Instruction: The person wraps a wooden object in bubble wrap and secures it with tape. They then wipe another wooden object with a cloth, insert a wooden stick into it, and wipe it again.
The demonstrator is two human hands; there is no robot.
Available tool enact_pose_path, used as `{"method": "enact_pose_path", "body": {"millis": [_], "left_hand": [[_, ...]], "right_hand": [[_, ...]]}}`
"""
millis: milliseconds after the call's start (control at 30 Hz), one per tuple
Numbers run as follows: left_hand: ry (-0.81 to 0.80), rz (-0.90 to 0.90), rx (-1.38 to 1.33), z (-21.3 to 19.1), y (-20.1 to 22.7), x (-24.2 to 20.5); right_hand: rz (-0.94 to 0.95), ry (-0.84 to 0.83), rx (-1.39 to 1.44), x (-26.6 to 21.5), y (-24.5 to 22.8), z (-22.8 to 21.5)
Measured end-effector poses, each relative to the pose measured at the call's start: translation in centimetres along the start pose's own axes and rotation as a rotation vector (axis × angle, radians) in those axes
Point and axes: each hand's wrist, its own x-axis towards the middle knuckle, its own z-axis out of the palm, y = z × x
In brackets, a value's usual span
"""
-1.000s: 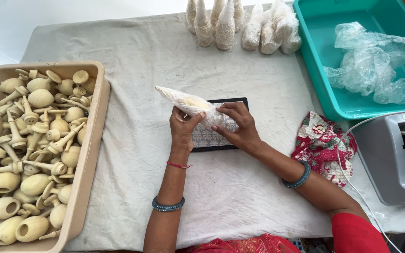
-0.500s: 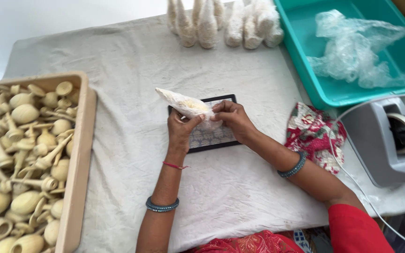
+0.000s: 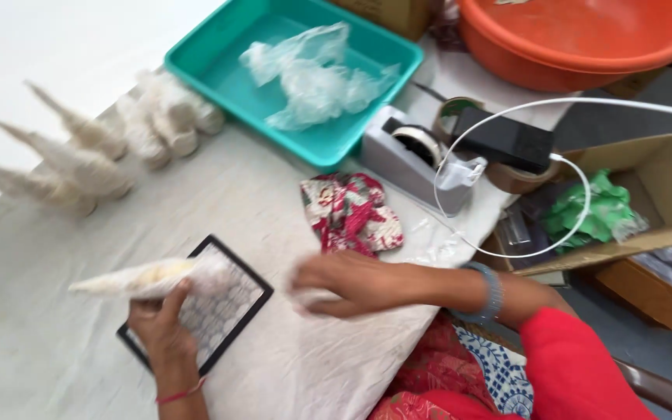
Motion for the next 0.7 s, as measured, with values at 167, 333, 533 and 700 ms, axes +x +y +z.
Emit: {"method": "enact_pose_path", "body": {"millis": [167,333,533,700], "left_hand": [[0.000,-0.020,-0.066,-0.2,0.1,1.8],[-0.011,-0.014,-0.136,1.4,1.4,2.3],[0.021,0.001,-0.124,1.5,2.3,1.2],[0.072,0.000,-0.094,1.2,3.6,0.9]], "right_hand": [[0.123,0.042,0.023,-14.4,-1.2,-8.7],[0.835,0.742,-0.373,-18.5,2.4,-12.4],[0.597,0.565,-0.064,-17.0,10.6,-15.7],[0.835,0.381,0.068,-16.7,13.2,-16.5]]}}
